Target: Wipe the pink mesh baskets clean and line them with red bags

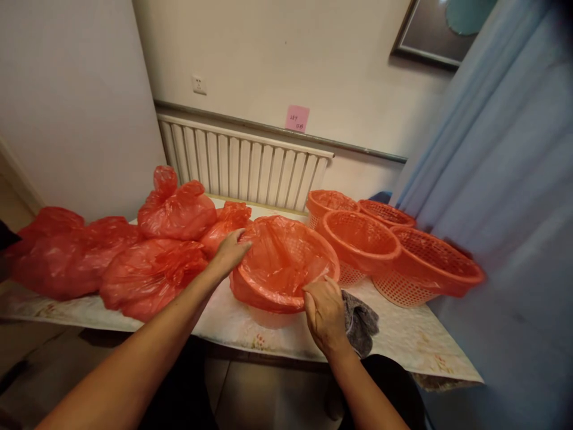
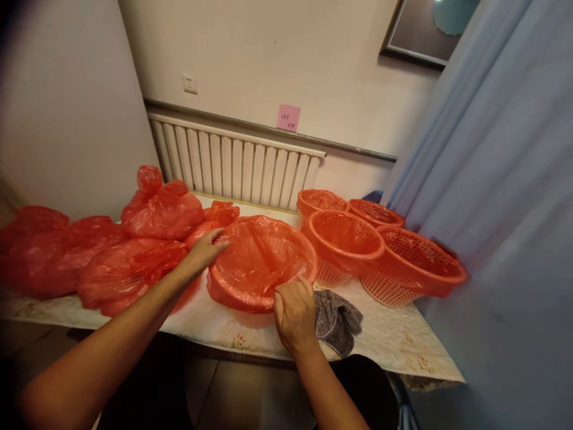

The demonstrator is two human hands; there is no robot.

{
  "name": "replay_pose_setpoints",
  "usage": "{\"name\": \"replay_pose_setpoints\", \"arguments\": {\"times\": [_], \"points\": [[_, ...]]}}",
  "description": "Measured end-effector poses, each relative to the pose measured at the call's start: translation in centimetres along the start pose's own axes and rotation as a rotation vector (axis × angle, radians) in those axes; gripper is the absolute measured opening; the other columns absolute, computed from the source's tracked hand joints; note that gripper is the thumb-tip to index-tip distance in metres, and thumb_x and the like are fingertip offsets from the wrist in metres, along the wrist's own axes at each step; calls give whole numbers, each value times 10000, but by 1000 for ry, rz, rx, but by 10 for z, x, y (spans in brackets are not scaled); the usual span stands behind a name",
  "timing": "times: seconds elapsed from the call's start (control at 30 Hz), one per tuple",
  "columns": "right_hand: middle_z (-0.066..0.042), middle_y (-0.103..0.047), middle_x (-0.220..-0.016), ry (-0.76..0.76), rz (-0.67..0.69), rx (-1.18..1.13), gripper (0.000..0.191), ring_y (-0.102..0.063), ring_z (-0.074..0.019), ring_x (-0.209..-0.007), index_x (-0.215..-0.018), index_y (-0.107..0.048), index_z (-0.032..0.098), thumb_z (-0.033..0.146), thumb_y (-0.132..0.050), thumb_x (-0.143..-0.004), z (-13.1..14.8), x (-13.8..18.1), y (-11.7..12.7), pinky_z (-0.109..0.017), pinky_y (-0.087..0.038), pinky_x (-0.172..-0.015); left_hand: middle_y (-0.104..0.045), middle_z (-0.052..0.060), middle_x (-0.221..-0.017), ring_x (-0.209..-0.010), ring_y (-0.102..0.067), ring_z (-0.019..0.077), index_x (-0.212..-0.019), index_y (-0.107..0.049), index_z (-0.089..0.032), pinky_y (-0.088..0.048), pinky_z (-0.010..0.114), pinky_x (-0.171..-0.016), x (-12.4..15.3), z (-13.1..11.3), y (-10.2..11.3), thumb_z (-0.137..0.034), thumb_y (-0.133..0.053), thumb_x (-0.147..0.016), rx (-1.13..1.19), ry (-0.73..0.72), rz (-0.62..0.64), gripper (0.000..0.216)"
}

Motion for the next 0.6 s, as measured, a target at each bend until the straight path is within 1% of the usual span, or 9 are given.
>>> {"name": "replay_pose_setpoints", "arguments": {"times": [0.07, 0.13, 0.2, 0.3, 0.37, 0.43, 0.47, 0.53, 0.6], "points": [[-17, -603, -787, -7, 4, 22, 197, -535, -173, -825, -860, -593, 207, 169, -416, -938, 0, 5, 0, -446, -359, -999, -690, 102, -1166, -1071, -646, 261, -1182, -627, -141, -486, 386, -973, 2, -1, -7, -105, -585, -693, 26, 13, 37, 492], [-17, -594, -778, 3, 24, 20, 187, -530, -173, -809, -859, -590, 207, 171, -423, -935, 3, 12, 2, -440, -364, -980, -706, 86, -1134, -986, -679, 229, -1230, -598, -153, -536, 352, -888, 9, 0, -12, -77, -530, -713, 55, 21, 58, 527], [-13, -585, -759, 17, 39, 8, 180, -530, -167, -782, -861, -590, 205, 161, -429, -928, 8, 22, 7, -446, -358, -981, -698, 75, -1159, -992, -678, 211, -1269, -567, -165, -544, 334, -874, 21, -1, -13, -49, -486, -718, 101, 10, 51, 569], [-13, -592, -754, -4, 113, -34, 186, -546, -164, -767, -856, -594, 203, 152, -429, -924, 13, 38, 17, -440, -370, -961, -652, 63, -1252, -1129, -620, 206, -1300, -542, -180, -481, 351, -996, 49, -10, -9, -24, -463, -710, 126, -67, 13, 616], [-16, -619, -791, -57, 240, -115, 166, -571, -162, -782, -872, -607, 212, 187, -454, -933, 10, 46, 25, -379, -423, -882, -600, 62, -1327, -1240, -542, 208, -1307, -540, -182, -383, 374, -1103, 72, -21, -7, -28, -459, -726, 73, -145, -19, 607], [-14, -649, -841, -123, 354, -213, 141, -600, -151, -799, -909, -619, 226, 223, -481, -938, 3, 47, 37, -301, -459, -778, -550, 59, -1384, -1308, -476, 199, -1313, -535, -181, -310, 383, -1156, 95, -35, -7, -26, -436, -742, 44, -222, -26, 599], [-15, -661, -868, -147, 372, -241, 134, -613, -145, -812, -933, -622, 230, 233, -488, -939, -2, 43, 45, -277, -466, -750, -537, 58, -1396, -1321, -461, 193, -1316, -530, -180, -297, 385, -1165, 106, -42, -8, -23, -423, -746, 41, -258, -21, 602], [-26, -676, -924, -164, 356, -227, 147, -629, -144, -859, -984, -623, 226, 232, -482, -941, -12, 28, 56, -265, -475, -776, -522, 57, -1411, -1337, -442, 184, -1327, -520, -182, -285, 386, -1176, 126, -54, -12, -20, -402, -751, 36, -322, -8, 610], [-41, -685, -981, -131, 372, -161, 174, -632, -157, -918, -1021, -631, 219, 220, -477, -939, -18, 7, 51, -283, -472, -838, -514, 57, -1419, -1344, -436, 180, -1336, -515, -186, -285, 388, -1180, 142, -64, -17, -22, -389, -759, 22, -381, -1, 613]]}}
Point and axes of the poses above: each hand's wrist, its own x-axis away from the middle knuckle, its own y-axis out of the back of the hand, z = x × y, the point moved 7 cm from there along -x, towards the middle knuckle
